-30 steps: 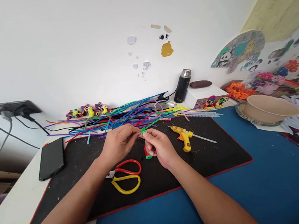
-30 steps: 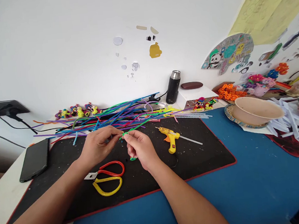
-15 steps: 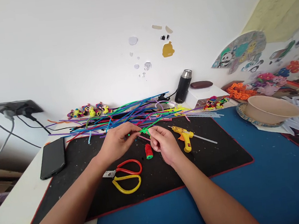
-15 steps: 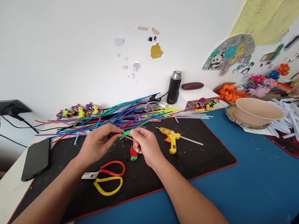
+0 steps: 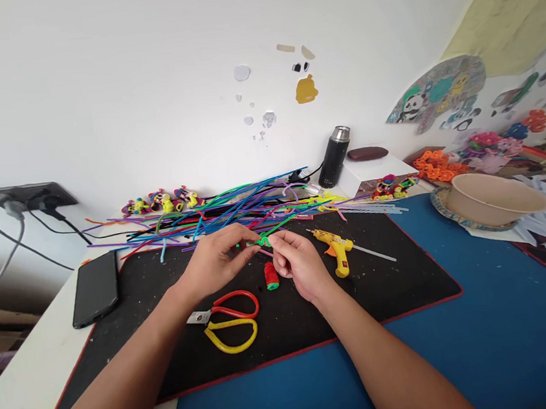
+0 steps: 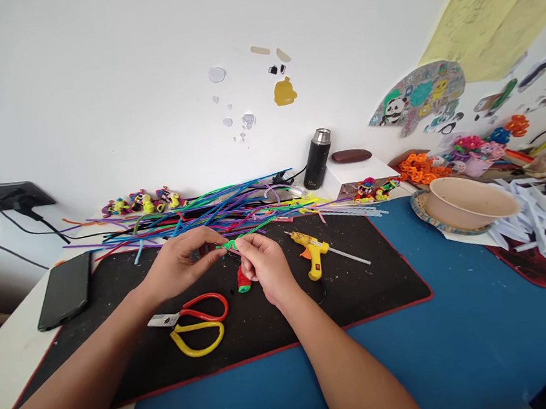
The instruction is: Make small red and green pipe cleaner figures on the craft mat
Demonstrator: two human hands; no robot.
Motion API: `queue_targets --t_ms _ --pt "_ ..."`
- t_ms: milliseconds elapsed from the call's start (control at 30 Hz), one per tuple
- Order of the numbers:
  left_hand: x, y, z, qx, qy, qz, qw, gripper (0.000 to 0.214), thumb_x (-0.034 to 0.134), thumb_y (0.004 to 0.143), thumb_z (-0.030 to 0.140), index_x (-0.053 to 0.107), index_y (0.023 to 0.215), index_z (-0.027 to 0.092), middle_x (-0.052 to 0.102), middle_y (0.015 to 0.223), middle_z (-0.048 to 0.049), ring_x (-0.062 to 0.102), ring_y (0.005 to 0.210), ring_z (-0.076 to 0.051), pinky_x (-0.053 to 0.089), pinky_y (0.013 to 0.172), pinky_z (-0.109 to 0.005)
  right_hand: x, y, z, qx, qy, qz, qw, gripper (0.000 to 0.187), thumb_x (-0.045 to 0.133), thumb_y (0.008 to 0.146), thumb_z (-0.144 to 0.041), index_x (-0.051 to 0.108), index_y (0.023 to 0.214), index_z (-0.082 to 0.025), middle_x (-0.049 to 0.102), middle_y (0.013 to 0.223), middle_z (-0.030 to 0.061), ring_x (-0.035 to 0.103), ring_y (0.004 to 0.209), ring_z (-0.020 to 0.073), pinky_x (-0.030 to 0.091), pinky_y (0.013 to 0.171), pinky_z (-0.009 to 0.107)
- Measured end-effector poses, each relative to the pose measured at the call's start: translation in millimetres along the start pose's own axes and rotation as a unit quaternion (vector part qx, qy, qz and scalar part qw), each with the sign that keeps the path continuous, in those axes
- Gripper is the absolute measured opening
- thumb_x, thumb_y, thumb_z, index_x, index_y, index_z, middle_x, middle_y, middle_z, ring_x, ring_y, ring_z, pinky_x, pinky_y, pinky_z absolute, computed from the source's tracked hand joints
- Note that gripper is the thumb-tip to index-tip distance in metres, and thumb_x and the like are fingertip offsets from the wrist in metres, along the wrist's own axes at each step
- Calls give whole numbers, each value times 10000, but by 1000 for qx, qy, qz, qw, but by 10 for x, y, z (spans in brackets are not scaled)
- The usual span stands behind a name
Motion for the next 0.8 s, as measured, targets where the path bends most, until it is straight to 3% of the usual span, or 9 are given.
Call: queue_targets --t_ms 167,333,500,800 --pt "45 15 -26 -84 -67 -8 994 273 655 956 469 731 940 207 753 904 -45 654 797 -181 486 690 -269 25 -19 -3 8 -19 -8 1000 352 809 801 -507 654 796 -190 481 507 -80 392 399 69 206 397 209" --pt "96 22 -105 -175 -227 -20 958 349 704 903 524 699 835 182 687 743 -19 624 701 -164 504 667 -275 -11 10 -1 7 15 -5 1000 366 785 839 -528 660 811 -185 511 538 -65 397 409 68 200 396 213" --pt "74 35 -110 -197 -291 -14 936 366 755 861 532 688 805 177 655 696 -7 604 658 -149 502 652 -276 -74 50 -30 -2 37 11 999 373 798 822 -524 714 893 -168 479 531 -76 372 412 67 199 397 213" --pt "59 41 -133 -201 -279 -2 939 390 763 845 559 680 798 180 651 681 -3 602 651 -150 491 635 -273 -81 51 23 8 39 4 999 335 790 843 -496 674 860 -183 506 539 -76 383 407 67 189 397 214"
Point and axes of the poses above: each hand's wrist, its own y-axis towards the middle knuckle, its own x-axis out of the palm, z = x × y, the point moved 5 cm from there along y, towards the middle knuckle
